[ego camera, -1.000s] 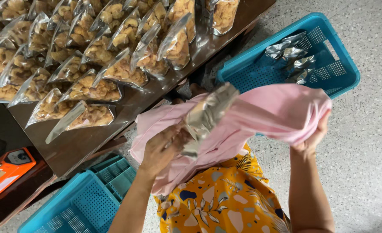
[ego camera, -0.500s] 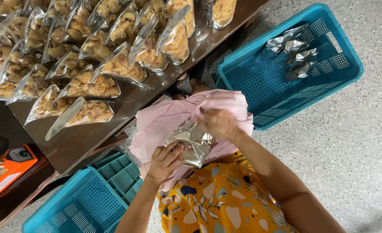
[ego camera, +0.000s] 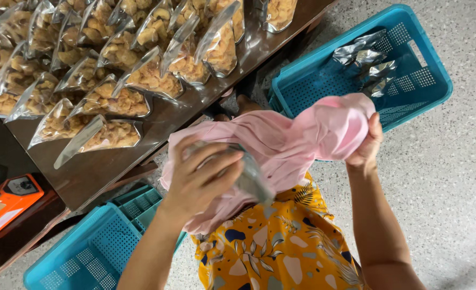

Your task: The person repeatedly picks up small transparent bags of snacks, wipes them with a pink cloth, and places them on a table. They also move a blue basket and an orange heat sealer on the table.

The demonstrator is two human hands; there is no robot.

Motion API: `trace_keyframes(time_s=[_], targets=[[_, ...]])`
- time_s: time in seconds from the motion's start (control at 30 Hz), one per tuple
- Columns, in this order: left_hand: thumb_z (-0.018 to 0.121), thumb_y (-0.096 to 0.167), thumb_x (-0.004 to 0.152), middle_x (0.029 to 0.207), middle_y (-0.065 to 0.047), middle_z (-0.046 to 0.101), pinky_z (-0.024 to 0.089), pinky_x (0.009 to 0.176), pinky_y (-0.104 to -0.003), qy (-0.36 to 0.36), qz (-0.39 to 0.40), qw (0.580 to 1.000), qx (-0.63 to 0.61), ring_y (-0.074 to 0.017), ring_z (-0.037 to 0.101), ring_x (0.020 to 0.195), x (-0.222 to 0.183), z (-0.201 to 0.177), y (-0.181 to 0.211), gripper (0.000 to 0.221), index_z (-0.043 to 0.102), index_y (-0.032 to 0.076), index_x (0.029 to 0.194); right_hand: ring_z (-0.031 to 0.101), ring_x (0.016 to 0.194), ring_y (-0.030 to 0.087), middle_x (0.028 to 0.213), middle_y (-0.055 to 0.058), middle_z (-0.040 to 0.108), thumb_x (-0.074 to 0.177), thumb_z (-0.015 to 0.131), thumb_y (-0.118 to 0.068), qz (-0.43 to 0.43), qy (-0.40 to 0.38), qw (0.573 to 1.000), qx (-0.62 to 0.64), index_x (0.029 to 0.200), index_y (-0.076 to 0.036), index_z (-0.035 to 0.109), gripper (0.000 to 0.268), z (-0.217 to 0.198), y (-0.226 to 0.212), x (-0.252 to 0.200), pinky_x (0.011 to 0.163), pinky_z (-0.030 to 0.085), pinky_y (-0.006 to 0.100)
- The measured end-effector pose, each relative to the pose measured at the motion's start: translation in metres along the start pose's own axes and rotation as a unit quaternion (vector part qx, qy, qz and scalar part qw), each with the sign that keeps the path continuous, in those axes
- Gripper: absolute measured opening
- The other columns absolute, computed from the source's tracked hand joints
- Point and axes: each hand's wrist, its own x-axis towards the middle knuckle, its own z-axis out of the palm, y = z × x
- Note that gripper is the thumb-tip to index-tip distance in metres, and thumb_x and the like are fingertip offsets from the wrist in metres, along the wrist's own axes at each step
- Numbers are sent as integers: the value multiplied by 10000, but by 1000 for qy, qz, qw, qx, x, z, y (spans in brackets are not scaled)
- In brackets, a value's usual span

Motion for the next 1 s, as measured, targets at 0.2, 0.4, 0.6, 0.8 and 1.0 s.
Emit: trace_keyframes(time_s=[0.2, 0.4, 0.6, 0.8, 1.0], targets=[[785, 214, 863, 1169, 20, 711, 431, 1180, -442, -239, 12, 964, -114, -212, 575, 1262, 38, 124, -16, 202, 715, 238, 1051, 690, 1069, 286, 1161, 192, 685, 1031, 705, -221, 66, -308, 870, -380, 1266, 65, 589, 388, 73, 3, -27, 948, 620, 404], [713, 91, 872, 1049, -99, 720, 582, 840, -324, -46, -434, 826, -357, -228, 726, 979, 17, 180, -38, 349, 606, 66, 1203, 689, 581, 223, 724, 142, 697, 954, 728, -296, 75, -259, 562, -782, 886, -4, 760, 301, 82, 34, -32, 548, 591, 331], [759, 126, 910, 864, -142, 759, 573, 680, -334, -4, -480, 833, -276, -224, 740, 740, 8, 187, -38, 181, 701, 15, 1042, 721, 643, 232, 800, 196, 732, 882, 744, -182, -183, -202, 618, -737, 860, 56, 749, 239, 71, 31, -59, 523, 594, 313], [698, 106, 951, 947, -136, 731, 577, 645, -346, -29, -499, 773, -391, -238, 741, 734, 19, 194, -25, 110, 719, 32, 1029, 663, 473, 219, 565, 153, 673, 912, 783, -210, -68, -120, 611, -779, 689, 29, 699, 337, 56, 60, -28, 432, 528, 363], [623, -84, 879, 1037, -134, 734, 562, 852, -336, 10, -380, 861, -338, -263, 720, 966, 9, 192, -28, 283, 714, 27, 1123, 583, 447, 258, 569, 198, 624, 889, 821, -313, -33, -19, 685, -728, 670, 62, 642, 470, 76, 79, 28, 471, 491, 400]])
